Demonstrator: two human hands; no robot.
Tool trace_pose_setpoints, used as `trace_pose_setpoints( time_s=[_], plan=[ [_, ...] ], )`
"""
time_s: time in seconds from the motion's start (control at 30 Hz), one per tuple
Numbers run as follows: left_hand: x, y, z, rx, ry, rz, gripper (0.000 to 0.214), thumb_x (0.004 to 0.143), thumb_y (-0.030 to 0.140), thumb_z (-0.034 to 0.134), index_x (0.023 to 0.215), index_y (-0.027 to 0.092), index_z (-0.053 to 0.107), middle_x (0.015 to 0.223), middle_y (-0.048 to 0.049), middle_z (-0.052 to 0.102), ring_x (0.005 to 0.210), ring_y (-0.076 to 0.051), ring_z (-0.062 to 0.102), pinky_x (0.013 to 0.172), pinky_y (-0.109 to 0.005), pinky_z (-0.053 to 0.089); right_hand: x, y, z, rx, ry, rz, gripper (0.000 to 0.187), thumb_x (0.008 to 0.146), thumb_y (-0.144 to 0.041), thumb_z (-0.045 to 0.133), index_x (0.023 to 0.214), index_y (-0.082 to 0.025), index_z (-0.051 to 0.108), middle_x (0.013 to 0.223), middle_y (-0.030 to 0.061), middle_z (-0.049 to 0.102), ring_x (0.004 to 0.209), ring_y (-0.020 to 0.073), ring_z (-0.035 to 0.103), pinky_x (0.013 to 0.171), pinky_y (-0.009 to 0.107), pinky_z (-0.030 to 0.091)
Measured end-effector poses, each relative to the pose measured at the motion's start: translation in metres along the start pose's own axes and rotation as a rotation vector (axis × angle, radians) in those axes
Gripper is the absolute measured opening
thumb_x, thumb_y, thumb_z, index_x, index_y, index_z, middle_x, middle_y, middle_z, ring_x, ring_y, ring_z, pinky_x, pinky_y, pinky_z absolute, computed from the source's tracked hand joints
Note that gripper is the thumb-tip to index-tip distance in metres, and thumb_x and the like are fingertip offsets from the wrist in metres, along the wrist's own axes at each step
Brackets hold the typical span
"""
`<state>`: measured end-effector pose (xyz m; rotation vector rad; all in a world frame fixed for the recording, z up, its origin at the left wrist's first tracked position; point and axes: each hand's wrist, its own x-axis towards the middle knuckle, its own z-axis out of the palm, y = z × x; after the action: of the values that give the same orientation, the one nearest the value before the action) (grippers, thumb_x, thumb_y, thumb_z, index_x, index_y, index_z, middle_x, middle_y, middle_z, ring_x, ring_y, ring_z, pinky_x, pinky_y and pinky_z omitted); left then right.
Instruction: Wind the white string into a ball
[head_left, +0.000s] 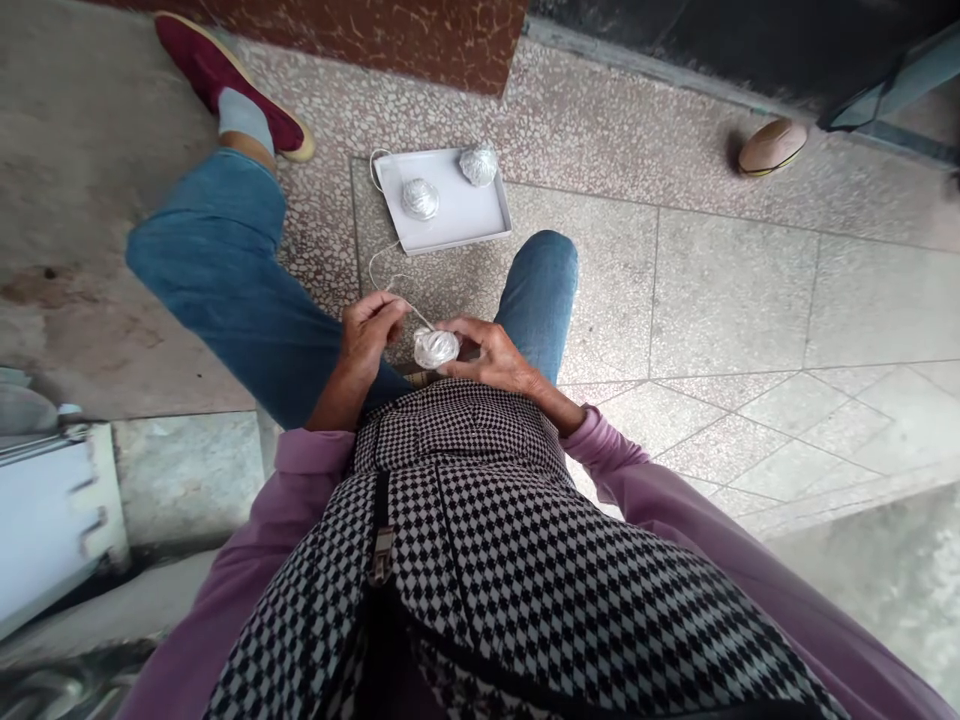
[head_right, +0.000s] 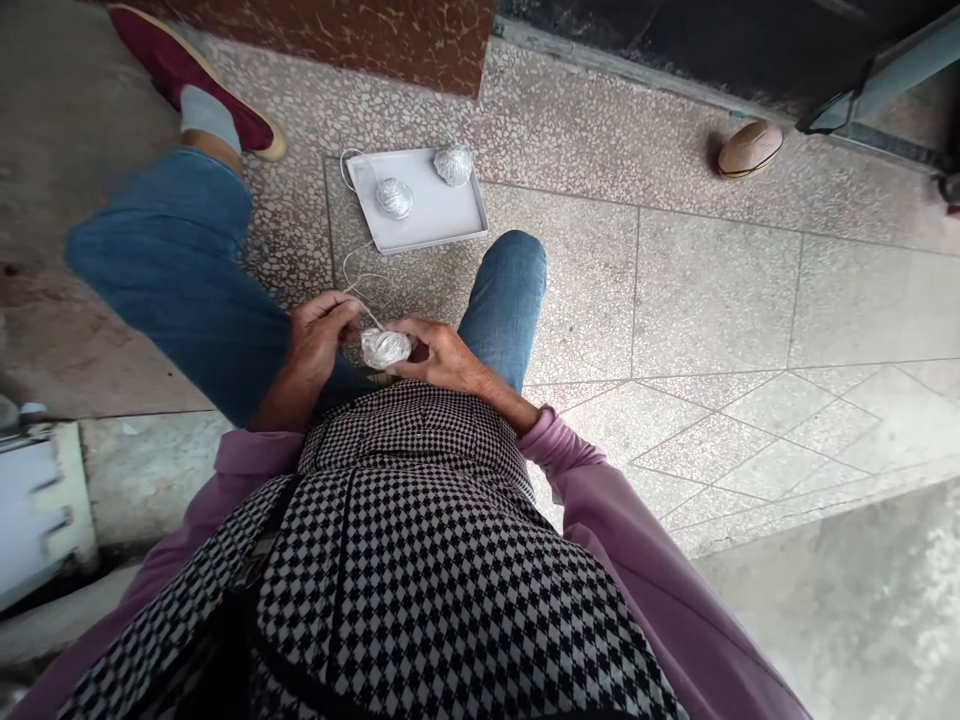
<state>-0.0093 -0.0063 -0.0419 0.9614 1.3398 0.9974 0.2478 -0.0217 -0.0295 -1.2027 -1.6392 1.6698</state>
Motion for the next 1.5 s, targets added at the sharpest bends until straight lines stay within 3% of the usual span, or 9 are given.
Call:
trace_pose_setpoints(
  time_s=[0.2,0.37,0.47,0.57,0.8,0.93,1.07,1.27,1.5],
  plan=[
    [-0.002,-0.007,0.002,0.090,-0.134,-0.076,0.031,0.093,0.048,0.090,0.083,0.025,0.071,0.062,0.0022,0.057,0.053,-0.015,0.045,0.053,-0.028,0.034,0.015,-0.005,-0.018,0.185,0.130,0.071,0.083,0.075,-0.079,0.129,0.126,-0.027,0.089,0.138,0.0138,0.090,0.120,0.0374,0.083,0.114,0.052,0.072],
    [-0.011,0.001,0.005,0.229,-0.314,-0.048,0.025,0.093,0.048,0.082,0.088,0.024,0.075,0.066,0.0005,0.063,0.059,-0.018,0.054,0.059,-0.029,0.043,0.023,0.006,-0.020,0.207,0.152,0.084,0.095,0.084,-0.093,0.115,0.141,-0.024,0.084,0.139,0.0141,0.089,0.120,0.0371,0.084,0.108,0.052,0.077],
    [-0.018,0.009,0.008,0.307,-0.386,0.015,0.026,0.100,0.049,0.077,0.095,0.023,0.079,0.071,-0.0006,0.067,0.064,-0.020,0.059,0.064,-0.032,0.046,0.029,0.016,-0.019,0.073,0.240,0.087,0.092,0.090,-0.088,0.113,0.146,-0.021,0.083,0.139,0.0151,0.086,0.117,0.0361,0.081,0.110,0.052,0.076],
    [-0.022,0.017,0.009,0.406,-0.404,0.097,0.024,0.104,0.045,0.072,0.094,0.023,0.076,0.073,-0.0008,0.068,0.069,-0.021,0.061,0.071,-0.034,0.047,0.032,0.023,-0.016,-0.064,0.262,0.128,0.074,0.095,-0.063,0.120,0.145,-0.022,0.086,0.140,0.0156,0.086,0.117,0.0369,0.079,0.119,0.055,0.073],
    [-0.012,0.022,0.005,0.511,-0.417,0.143,0.020,0.103,0.040,0.072,0.094,0.023,0.077,0.085,-0.0022,0.074,0.082,-0.024,0.065,0.083,-0.037,0.050,0.021,0.026,-0.005,-0.322,0.138,0.181,0.045,0.102,-0.011,0.100,0.146,-0.015,0.090,0.150,0.0178,0.085,0.122,0.0365,0.083,0.124,0.052,0.073],
    [0.007,0.019,0.005,0.427,-0.411,0.156,0.015,0.094,0.036,0.086,0.088,0.023,0.080,0.092,-0.0043,0.076,0.087,-0.025,0.069,0.085,-0.037,0.051,0.013,0.025,0.000,-0.238,0.036,0.129,0.035,0.098,-0.015,0.108,0.128,-0.019,0.091,0.135,0.0125,0.087,0.119,0.0352,0.083,0.118,0.049,0.072],
    [0.019,0.015,0.004,0.263,-0.395,0.072,0.029,0.080,0.034,0.101,0.080,0.022,0.076,0.089,-0.0038,0.070,0.084,-0.022,0.065,0.080,-0.035,0.051,0.004,0.028,0.006,0.137,-0.085,0.094,0.042,0.094,-0.036,0.118,0.116,-0.022,0.086,0.115,0.0069,0.086,0.109,0.0343,0.082,0.108,0.049,0.072],
    [0.007,0.002,0.002,-0.037,-0.306,-0.157,0.040,0.074,0.047,0.108,0.080,0.022,0.077,0.080,-0.0025,0.070,0.077,-0.020,0.062,0.070,-0.029,0.047,-0.002,0.030,0.018,0.353,-0.097,0.129,0.065,0.083,-0.048,0.121,0.122,-0.024,0.076,0.118,0.0051,0.086,0.110,0.0305,0.085,0.109,0.044,0.074],
    [0.002,-0.007,0.010,-0.248,-0.265,-0.313,0.062,0.074,0.061,0.117,0.082,0.023,0.068,0.075,-0.0025,0.067,0.068,-0.020,0.064,0.062,-0.031,0.052,0.001,0.020,0.015,0.391,-0.066,0.115,0.094,0.081,-0.049,0.123,0.158,-0.028,0.073,0.111,0.0003,0.081,0.104,0.0308,0.082,0.096,0.041,0.074]
  ],
)
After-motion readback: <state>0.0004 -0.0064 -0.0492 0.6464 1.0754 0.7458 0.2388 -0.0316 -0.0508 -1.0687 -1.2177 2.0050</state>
